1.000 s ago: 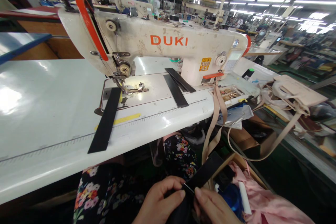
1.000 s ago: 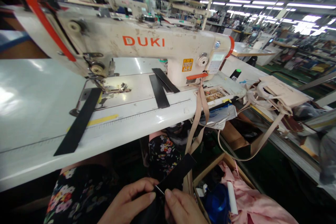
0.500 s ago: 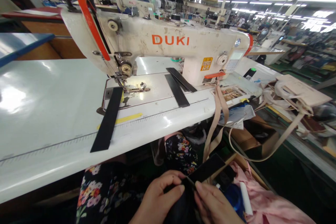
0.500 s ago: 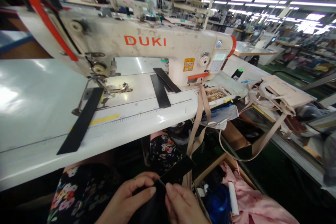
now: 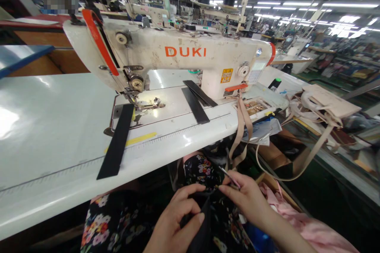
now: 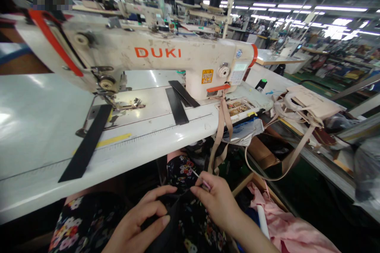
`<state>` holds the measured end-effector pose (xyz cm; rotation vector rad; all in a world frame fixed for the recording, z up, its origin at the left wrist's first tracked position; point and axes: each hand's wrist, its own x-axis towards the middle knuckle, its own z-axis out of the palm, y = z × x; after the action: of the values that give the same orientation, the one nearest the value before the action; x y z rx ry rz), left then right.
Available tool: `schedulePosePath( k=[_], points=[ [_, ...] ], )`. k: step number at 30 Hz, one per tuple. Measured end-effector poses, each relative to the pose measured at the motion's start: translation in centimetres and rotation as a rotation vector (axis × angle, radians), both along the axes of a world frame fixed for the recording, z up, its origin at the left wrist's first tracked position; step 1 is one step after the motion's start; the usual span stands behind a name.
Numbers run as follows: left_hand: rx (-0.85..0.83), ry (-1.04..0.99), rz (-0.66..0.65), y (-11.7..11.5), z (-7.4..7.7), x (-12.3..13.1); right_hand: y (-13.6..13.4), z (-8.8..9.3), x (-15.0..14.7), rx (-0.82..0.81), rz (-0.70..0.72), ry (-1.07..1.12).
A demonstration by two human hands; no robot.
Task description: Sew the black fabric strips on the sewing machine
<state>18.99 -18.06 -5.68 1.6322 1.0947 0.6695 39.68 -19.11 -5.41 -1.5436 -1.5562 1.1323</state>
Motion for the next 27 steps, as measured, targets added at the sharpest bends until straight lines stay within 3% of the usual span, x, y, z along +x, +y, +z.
schedulePosePath(
  k=[6,14,22,27],
  points=[
    [-0.163,0.008,-0.069,1.7,-0.5,-0.5,0.7,0.1,1.2,0.017,-0.030,-0.054],
    [-0.053,0.131,-0.105,2.8,-0.2,1.4,-0.3,2.2,-0.8,0.032,0.057,-0.054],
    [0.000,-0.007,-0.190,2.8,0.5,1.2,1.4,-0.2,0.5,-0.116,-0.022,0.228],
    [0.043,0.116,-0.168,2.3,0.7,0.9,-0.5,0.5,-1.1,-0.017,-0.086,0.128]
  ],
)
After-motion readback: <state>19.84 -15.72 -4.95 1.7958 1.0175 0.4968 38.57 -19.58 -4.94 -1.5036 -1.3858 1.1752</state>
